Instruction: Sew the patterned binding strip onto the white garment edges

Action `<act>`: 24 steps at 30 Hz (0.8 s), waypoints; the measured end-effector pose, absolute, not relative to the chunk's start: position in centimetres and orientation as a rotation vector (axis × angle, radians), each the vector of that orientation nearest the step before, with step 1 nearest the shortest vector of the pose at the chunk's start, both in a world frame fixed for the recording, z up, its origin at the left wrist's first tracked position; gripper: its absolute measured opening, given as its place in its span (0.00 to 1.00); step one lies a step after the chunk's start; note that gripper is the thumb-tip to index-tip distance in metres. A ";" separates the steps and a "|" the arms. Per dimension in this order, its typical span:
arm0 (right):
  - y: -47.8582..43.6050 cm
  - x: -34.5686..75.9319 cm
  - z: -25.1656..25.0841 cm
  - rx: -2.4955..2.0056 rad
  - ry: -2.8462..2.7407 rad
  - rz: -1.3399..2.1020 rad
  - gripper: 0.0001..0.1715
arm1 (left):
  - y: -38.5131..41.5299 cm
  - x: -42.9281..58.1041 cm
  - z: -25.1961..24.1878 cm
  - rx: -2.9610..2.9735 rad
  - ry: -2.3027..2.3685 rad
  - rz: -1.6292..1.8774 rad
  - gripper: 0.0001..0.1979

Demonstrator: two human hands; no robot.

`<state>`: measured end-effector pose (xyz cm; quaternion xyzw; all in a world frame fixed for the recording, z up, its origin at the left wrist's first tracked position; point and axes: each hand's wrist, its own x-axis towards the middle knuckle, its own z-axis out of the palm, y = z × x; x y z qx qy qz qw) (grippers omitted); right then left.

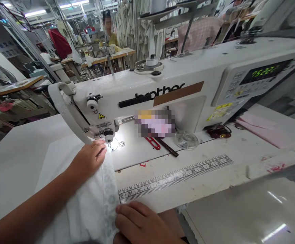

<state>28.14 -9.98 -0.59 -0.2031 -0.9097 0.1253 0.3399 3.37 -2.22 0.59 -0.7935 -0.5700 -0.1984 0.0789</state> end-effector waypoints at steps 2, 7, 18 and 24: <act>-10.5 27.8 -1.3 -0.641 -2.295 0.403 0.12 | -3.6 4.5 1.1 -2.367 -1.793 -0.596 0.09; -11.2 27.5 -2.5 -0.599 -2.331 0.271 0.08 | -8.7 7.4 1.6 -2.432 -1.833 -0.613 0.17; -10.3 28.6 0.2 -0.370 -2.590 0.070 0.06 | -11.5 7.4 1.8 -2.609 -1.548 -0.397 0.18; -10.3 28.7 0.3 -0.405 -2.509 0.133 0.15 | -11.8 7.9 2.0 -2.619 -1.488 -0.471 0.15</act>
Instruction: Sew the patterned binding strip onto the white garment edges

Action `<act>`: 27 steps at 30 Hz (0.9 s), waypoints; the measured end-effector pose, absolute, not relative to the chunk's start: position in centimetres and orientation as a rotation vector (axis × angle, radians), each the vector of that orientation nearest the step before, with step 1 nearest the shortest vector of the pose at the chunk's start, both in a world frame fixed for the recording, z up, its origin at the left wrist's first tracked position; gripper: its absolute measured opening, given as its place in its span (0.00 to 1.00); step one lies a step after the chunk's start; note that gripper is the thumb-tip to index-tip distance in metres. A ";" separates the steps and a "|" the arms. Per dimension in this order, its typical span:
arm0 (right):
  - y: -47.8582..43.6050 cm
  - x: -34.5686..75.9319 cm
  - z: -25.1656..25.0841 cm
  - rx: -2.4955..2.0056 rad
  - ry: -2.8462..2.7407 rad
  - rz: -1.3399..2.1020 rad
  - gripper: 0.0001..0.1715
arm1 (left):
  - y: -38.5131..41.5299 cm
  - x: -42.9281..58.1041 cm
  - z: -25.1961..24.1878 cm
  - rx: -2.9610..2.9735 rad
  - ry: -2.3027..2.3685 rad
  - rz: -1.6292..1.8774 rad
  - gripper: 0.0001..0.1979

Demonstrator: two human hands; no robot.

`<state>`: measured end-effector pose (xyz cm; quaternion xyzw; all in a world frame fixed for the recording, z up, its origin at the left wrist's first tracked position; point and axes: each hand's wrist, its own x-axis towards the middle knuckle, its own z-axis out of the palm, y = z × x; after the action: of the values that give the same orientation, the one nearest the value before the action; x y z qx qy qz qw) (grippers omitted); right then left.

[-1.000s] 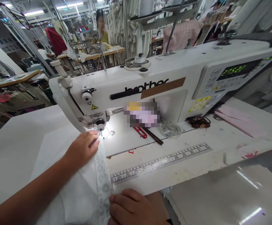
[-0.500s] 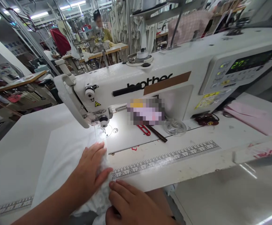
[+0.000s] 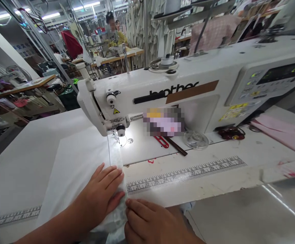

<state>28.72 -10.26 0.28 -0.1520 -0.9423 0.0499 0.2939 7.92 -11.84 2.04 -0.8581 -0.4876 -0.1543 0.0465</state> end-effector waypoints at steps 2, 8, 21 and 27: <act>-10.0 28.8 0.1 -0.400 -2.460 0.179 0.21 | -11.6 7.7 2.0 -2.626 -1.475 -0.493 0.15; -8.1 28.7 0.4 -0.344 -2.566 0.133 0.22 | -9.5 6.5 1.8 -2.611 -1.416 -0.593 0.12; -2.2 27.1 1.6 -0.293 -2.783 0.229 0.17 | -3.4 2.8 1.1 -2.528 -1.301 -0.641 0.05; 0.4 25.5 2.3 -0.294 -2.823 0.261 0.16 | -0.7 1.2 0.8 -2.555 -1.319 -0.564 0.06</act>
<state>25.53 0.36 2.34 -0.1020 -0.9800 0.0905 0.1450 1.19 -0.73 0.77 -0.8672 -0.4476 -0.1913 0.1054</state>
